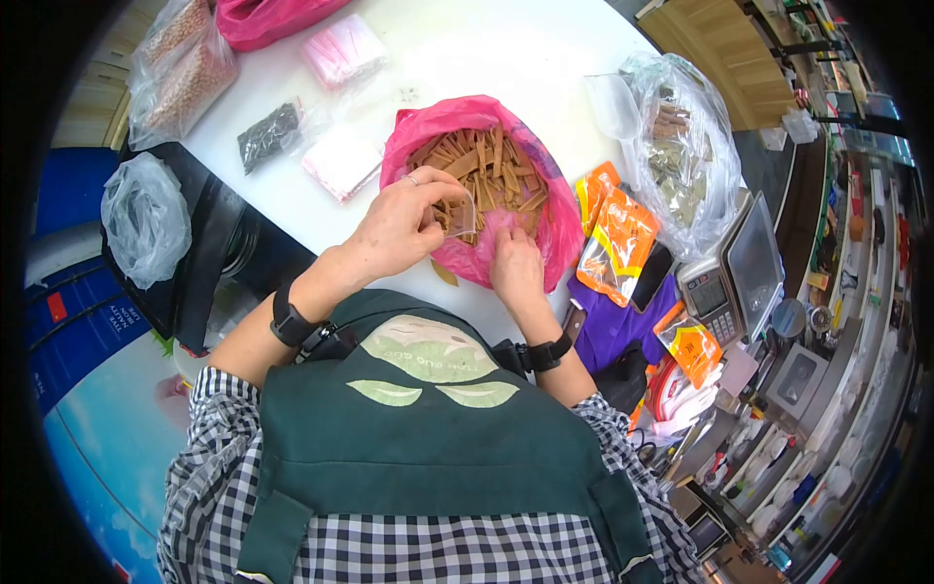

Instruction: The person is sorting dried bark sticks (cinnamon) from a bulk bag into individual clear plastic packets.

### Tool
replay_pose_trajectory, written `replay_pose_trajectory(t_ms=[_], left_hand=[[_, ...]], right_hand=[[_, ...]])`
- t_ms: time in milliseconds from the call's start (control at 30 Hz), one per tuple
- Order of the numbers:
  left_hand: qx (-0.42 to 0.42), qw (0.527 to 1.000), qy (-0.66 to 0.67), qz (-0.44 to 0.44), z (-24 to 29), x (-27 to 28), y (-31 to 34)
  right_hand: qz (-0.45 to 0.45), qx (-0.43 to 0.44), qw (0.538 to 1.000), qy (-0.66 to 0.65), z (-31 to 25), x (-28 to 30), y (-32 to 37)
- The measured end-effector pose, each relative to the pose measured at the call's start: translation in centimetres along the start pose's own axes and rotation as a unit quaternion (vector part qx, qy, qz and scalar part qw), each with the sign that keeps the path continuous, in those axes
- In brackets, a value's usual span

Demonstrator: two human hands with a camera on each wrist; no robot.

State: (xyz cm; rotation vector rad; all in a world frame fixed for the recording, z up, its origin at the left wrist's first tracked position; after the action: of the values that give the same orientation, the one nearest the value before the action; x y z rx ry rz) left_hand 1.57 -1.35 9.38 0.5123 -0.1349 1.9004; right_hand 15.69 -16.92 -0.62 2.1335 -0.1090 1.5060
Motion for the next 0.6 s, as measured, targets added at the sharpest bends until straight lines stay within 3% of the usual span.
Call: replay_pose_trajectory(t_ms=[200, 300, 400, 467, 600], left_hand=[[-0.020, 0.999, -0.039, 0.007, 0.0, -0.1, 0.1], [-0.013, 1.000, -0.025, 0.007, 0.0, -0.1, 0.0], [-0.025, 0.999, -0.037, 0.004, 0.0, 0.1, 0.2], [-0.018, 0.999, -0.027, 0.004, -0.1, 0.0, 0.2], [-0.023, 1.000, -0.016, 0.010, -0.2, -0.2, 0.1]], right_hand=[[0.037, 0.040, 0.998, -0.026, 0.7, -0.8, -0.1], [0.006, 0.065, 0.997, -0.031, 1.2, -0.7, -0.3], [-0.010, 0.076, 0.991, -0.113, 1.6, 0.4, -0.3], [-0.066, 0.067, 0.974, -0.208, 1.6, 1.3, -0.2], [-0.065, 0.076, 0.967, -0.232, 1.8, 1.9, -0.5]])
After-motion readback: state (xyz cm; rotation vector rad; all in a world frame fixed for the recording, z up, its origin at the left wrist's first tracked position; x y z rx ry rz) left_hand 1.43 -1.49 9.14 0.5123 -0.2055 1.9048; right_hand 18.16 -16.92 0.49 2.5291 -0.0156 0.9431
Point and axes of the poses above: each hand's wrist, its own y-axis away from the middle knuckle, its own x-axis out of the back of the hand, z = x × y, the point moved 2 cm from there along -y, towards the middle knuckle, and after that the axes turned 9 degrees about -z, right-handed, at the moved point
